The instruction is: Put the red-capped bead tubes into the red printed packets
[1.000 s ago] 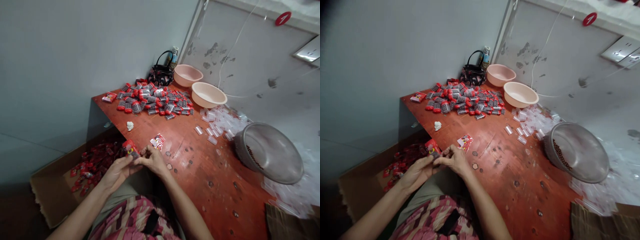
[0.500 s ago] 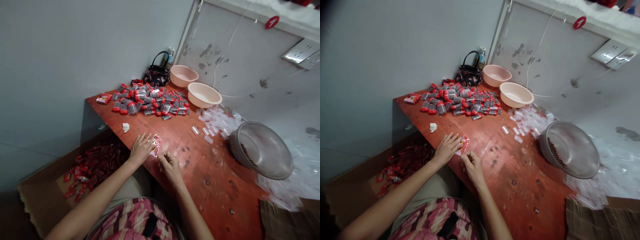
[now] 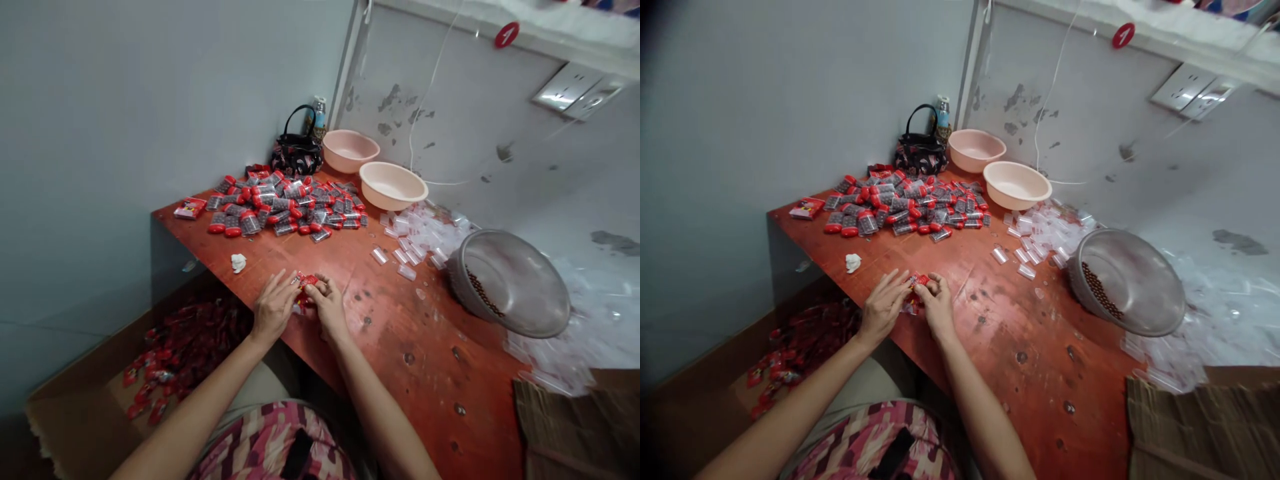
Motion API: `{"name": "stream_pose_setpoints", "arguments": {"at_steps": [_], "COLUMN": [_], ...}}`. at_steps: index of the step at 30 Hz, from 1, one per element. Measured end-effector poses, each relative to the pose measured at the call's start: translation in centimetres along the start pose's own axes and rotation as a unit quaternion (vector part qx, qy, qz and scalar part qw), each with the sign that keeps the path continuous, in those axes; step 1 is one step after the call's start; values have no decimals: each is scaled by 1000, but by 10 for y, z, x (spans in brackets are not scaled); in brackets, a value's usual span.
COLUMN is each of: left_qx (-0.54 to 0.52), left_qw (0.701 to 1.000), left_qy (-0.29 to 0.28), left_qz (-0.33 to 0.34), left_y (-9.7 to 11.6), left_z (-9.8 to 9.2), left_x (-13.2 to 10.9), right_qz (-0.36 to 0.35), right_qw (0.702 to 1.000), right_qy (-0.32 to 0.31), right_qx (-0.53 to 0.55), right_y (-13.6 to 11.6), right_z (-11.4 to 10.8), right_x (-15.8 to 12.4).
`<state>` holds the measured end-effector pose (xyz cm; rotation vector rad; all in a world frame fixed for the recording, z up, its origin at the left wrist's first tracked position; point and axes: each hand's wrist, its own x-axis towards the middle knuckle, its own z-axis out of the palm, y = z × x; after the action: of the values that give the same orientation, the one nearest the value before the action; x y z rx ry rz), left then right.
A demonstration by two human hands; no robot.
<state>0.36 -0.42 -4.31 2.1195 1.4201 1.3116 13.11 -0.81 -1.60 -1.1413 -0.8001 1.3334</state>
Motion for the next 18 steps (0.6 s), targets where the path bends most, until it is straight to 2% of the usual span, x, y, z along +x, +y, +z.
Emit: {"name": "stream_pose_setpoints", "arguments": {"at_steps": [2, 4, 5, 7, 9, 10, 11, 12, 15, 17, 18], "left_qx": [-77, -179, -239, -358, -437, -457, -465, -463, -428, -414, -415], "left_qw": [996, 970, 944, 868, 794, 771, 761, 763, 796, 804, 799], "left_qy": [-4, -21, -41, -100, -143, -148, -143, -130, -81, -56, -46], "left_qz": [-54, -162, -223, -330, -398, -418, -430, -432, -419, -424, -433], "left_y": [9, 17, 20, 22, 20, 18, 16, 13, 7, 5, 4], "left_z": [-8, -19, -24, -32, -36, -36, -35, -33, -29, -29, -29], "left_x": [0, 2, 4, 7, 8, 8, 8, 7, 3, 1, 1], "right_qz": [-4, 8, 21, 51, 68, 67, 59, 47, -2, -19, -20], "right_qw": [1000, 1000, 998, 989, 974, 964, 954, 940, 879, 851, 841], "right_qy": [1, -27, -53, -118, -180, -202, -204, -185, -43, 34, 60], "right_qx": [10, -7, -24, -68, -121, -157, -212, -281, -476, -523, -537], "right_y": [-6, -15, -21, -29, -35, -36, -38, -40, -47, -51, -52], "right_z": [3, 3, 2, 1, 1, 2, 2, 3, 4, 5, 6], "right_x": [4, 5, 5, 7, 13, 18, 25, 35, 74, 104, 117]}}
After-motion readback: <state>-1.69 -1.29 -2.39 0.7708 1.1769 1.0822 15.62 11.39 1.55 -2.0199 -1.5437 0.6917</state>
